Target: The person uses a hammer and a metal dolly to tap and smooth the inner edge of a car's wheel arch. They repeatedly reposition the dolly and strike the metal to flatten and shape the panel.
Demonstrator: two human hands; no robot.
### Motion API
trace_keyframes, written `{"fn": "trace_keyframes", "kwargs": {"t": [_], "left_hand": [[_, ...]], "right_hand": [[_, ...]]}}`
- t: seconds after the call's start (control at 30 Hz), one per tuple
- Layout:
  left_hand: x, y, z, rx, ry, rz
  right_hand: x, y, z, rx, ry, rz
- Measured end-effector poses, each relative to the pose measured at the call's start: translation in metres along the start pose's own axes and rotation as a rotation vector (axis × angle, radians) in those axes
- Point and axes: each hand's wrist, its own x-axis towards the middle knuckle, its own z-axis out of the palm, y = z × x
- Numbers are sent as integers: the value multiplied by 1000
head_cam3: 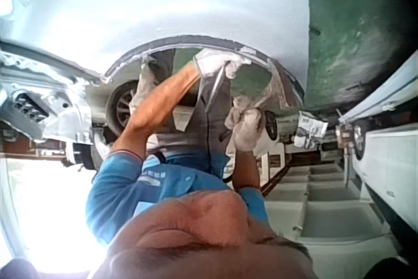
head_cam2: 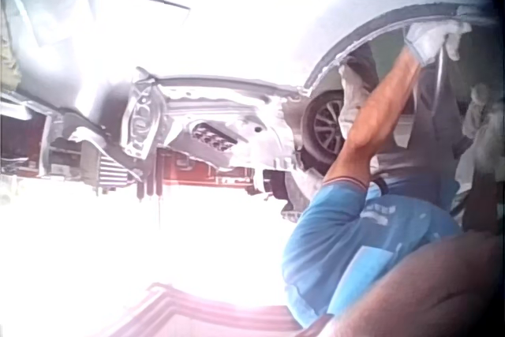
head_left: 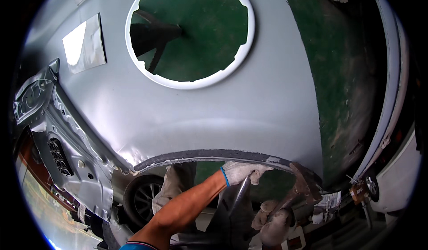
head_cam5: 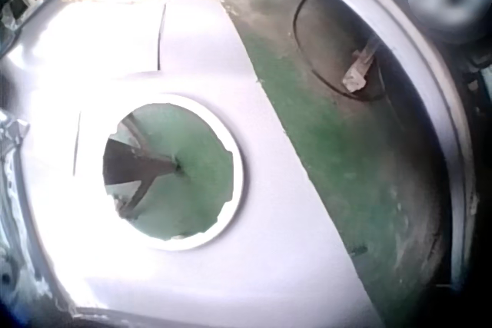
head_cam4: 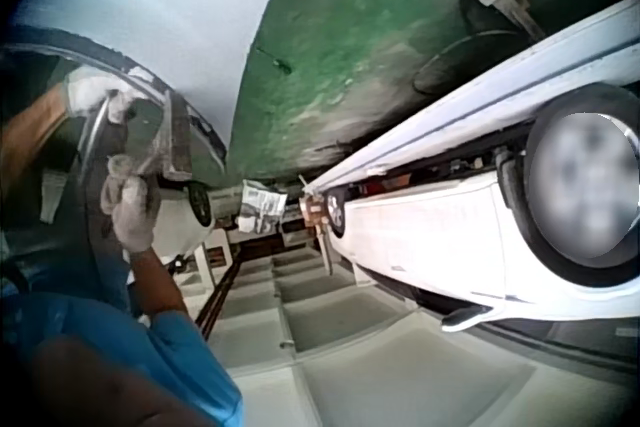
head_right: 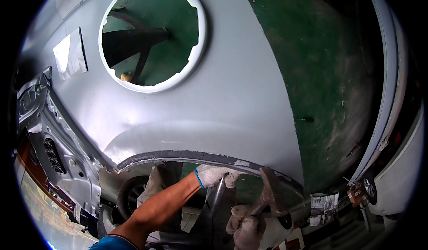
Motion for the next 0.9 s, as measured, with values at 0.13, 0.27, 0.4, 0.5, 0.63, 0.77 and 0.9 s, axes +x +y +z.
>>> {"fn": "trace_keyframes", "kwargs": {"t": [0.13, 0.27, 0.4, 0.5, 0.63, 0.77, 0.9], "left_hand": [[3, -3, 14, 13, 105, -102], [12, -7, 22, 1, 38, -108], [16, -9, 27, -76, 19, -75], [16, -10, 30, -76, 35, -47], [16, -6, 33, -3, 57, -78], [13, -4, 35, 62, 25, -91], [14, -4, 39, 29, -22, -119]], "right_hand": [[-17, -5, -10, 139, 0, -47], [-22, -3, -14, 75, 28, -67], [-18, 7, -15, 72, -9, -89], [-17, 14, -18, 39, 4, -110], [-18, 21, -19, 45, -7, -117], [-20, 20, -20, 18, -12, -148], [-24, 2, -25, 83, -44, -128]]}}
